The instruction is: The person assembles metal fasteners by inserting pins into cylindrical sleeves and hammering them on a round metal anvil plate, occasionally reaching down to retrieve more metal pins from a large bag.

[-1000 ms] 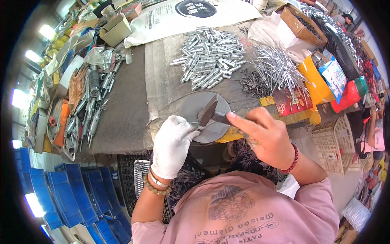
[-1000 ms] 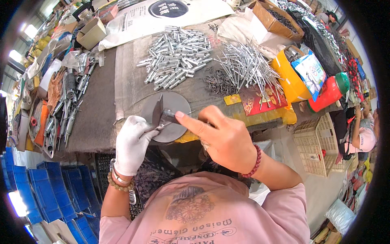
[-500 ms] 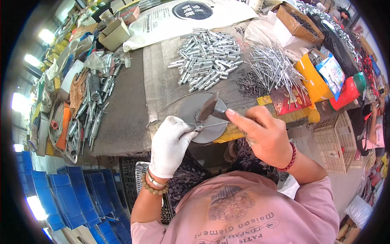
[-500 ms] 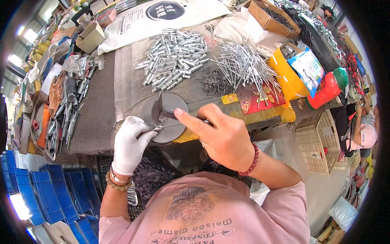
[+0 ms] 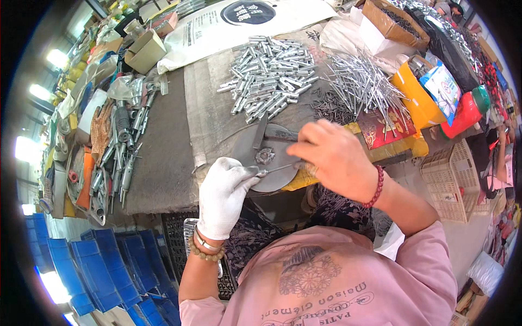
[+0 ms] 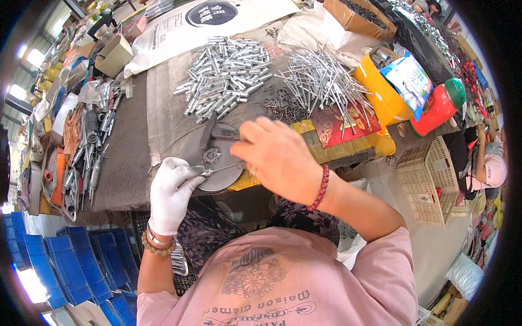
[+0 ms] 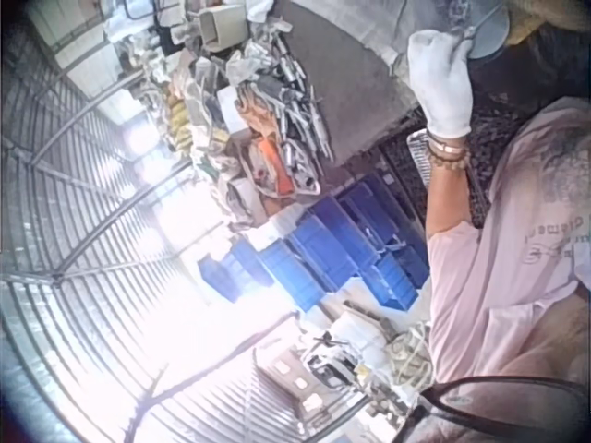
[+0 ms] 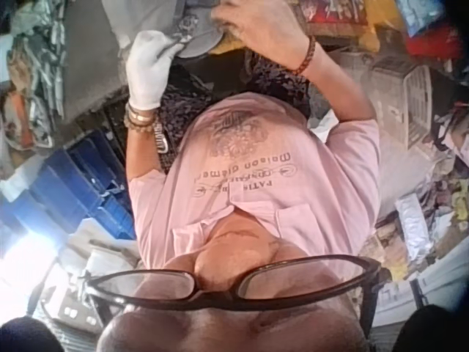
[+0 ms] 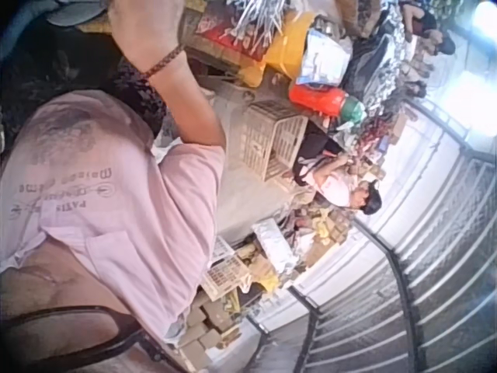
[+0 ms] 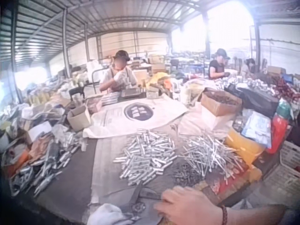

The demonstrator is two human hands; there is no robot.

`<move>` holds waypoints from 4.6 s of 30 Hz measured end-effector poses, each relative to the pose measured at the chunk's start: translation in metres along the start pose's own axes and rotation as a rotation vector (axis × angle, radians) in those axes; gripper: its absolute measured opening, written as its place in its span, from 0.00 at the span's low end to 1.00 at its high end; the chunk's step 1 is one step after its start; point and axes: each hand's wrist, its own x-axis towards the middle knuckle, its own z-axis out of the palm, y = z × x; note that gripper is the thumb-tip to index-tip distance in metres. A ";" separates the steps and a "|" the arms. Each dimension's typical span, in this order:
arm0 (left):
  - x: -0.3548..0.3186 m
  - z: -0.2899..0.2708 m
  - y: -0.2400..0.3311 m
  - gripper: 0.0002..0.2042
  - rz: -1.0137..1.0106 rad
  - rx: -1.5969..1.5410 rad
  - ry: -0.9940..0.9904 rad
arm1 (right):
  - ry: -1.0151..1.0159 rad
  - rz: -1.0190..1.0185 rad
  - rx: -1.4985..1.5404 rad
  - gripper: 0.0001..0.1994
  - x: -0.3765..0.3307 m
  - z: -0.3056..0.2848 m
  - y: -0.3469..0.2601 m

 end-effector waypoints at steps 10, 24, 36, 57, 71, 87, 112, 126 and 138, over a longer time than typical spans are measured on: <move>0.001 0.000 -0.001 0.08 0.002 -0.010 0.001 | -0.077 -0.049 0.128 0.12 -0.012 0.010 -0.004; 0.001 0.001 -0.002 0.08 0.010 0.000 0.003 | -0.154 -0.026 0.351 0.12 -0.002 0.013 0.009; 0.000 -0.013 0.000 0.07 0.010 0.094 -0.018 | -0.118 -0.126 0.107 0.15 0.005 0.011 -0.008; -0.002 -0.007 -0.013 0.08 0.028 -0.014 -0.004 | -0.042 -0.058 0.041 0.31 -0.015 -0.010 -0.038; -0.010 -0.008 -0.014 0.09 -0.007 -0.071 0.008 | -0.165 0.044 -0.021 0.15 -0.011 0.002 -0.036; -0.058 0.019 0.029 0.24 -0.689 -0.548 0.396 | -0.595 0.851 1.254 0.13 -0.039 0.025 -0.065; -0.163 -0.017 -0.039 0.32 -0.973 -0.630 0.733 | -0.157 0.603 0.990 0.18 -0.032 0.043 -0.058; -0.345 0.035 -0.248 0.29 -1.425 -0.051 0.778 | -0.190 0.685 0.999 0.16 -0.022 0.044 -0.051; -0.341 0.026 -0.257 0.26 -1.236 0.169 0.964 | -0.200 0.661 1.033 0.16 -0.023 0.036 -0.057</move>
